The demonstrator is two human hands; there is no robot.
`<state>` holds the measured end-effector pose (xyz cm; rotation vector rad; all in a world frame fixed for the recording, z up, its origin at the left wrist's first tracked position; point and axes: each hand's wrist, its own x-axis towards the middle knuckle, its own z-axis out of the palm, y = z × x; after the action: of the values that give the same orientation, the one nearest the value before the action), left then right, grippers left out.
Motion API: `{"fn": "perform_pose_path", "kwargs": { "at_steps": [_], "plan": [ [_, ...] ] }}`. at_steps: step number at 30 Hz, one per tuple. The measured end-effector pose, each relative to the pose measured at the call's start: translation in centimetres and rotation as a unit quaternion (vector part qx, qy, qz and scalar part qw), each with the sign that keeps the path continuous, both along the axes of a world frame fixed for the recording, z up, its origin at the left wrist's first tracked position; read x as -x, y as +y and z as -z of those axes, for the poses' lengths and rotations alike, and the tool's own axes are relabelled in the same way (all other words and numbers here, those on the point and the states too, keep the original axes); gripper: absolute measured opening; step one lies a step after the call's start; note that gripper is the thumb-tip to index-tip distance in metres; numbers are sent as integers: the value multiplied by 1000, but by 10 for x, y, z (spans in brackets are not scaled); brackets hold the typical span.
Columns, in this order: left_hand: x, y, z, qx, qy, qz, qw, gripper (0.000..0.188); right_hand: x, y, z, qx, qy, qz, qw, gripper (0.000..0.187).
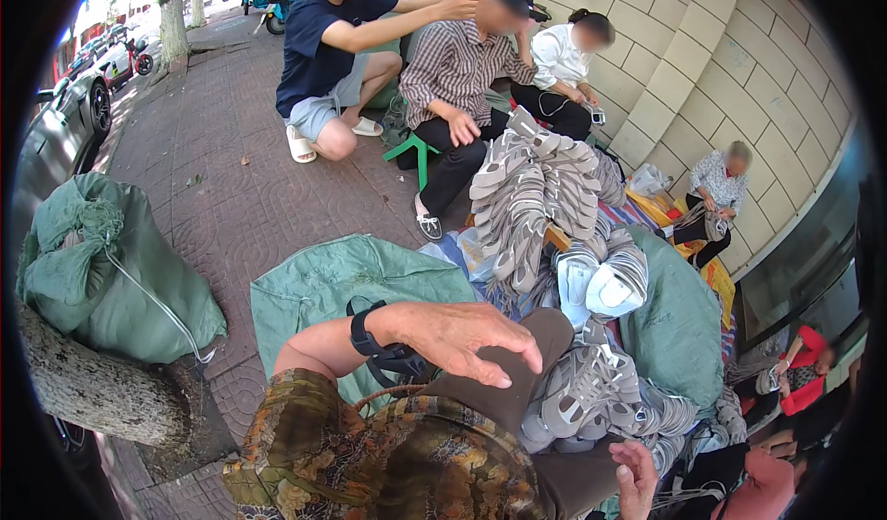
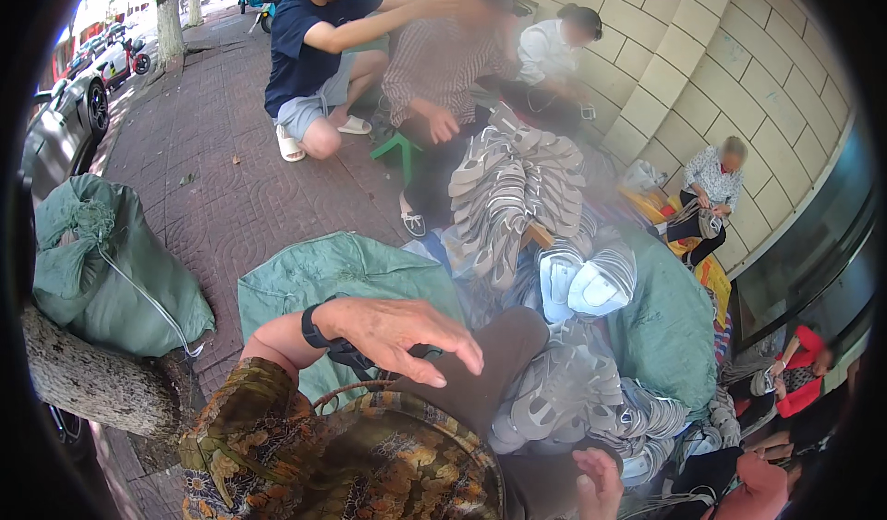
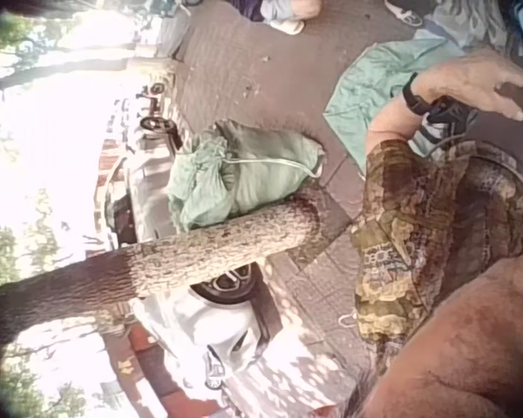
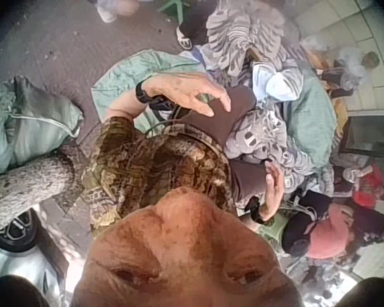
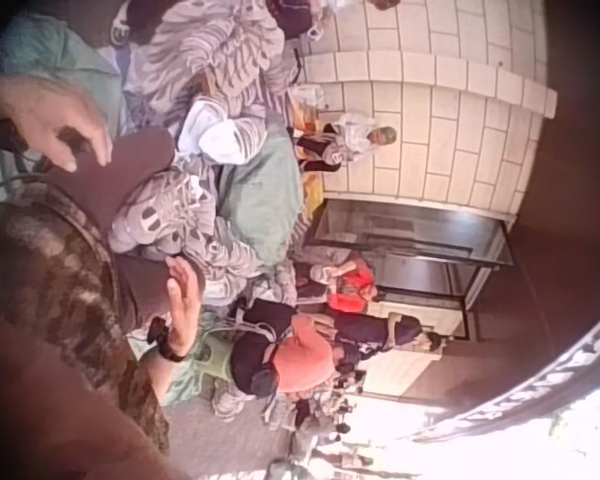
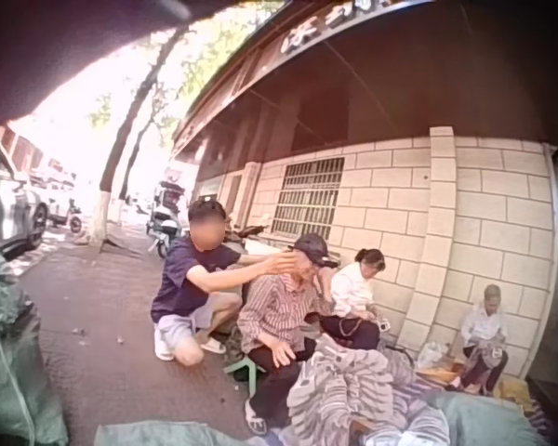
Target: The person sits on a low stool and threads a long white lace through the eyelets of a grey sneaker held on their lap. They pull the lace tight and adjust the loops repeatedly, working on the shoe's upper section.
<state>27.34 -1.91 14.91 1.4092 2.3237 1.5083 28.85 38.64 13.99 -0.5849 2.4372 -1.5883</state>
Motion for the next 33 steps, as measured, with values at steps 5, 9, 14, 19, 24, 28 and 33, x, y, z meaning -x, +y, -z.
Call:
{"fn": "perform_pose_path", "kwargs": {
  "at_steps": [5,9,14,19,24,28,33],
  "plan": [
    [-7,-21,-21,-185,-158,148,958,35,5,-14,-9,124,15,-23,992,42],
    [28,-44,-38,-291,-80,22,953,34,52,12,25,214,5,-63,975,45],
    [121,-133,-4,-570,-203,-63,793,42,117,48,59,358,-68,38,930,55],
    [148,-181,39,-634,-232,-215,705,41,153,71,93,270,-101,126,949,52],
    [146,-200,75,-63,-45,-678,731,23,156,76,101,57,-48,187,980,41],
    [116,-182,68,251,115,-661,698,26,158,90,109,-260,182,163,934,37],
    [112,-128,45,286,101,-546,781,33,156,42,80,-349,171,-6,921,40]
  ]
}}
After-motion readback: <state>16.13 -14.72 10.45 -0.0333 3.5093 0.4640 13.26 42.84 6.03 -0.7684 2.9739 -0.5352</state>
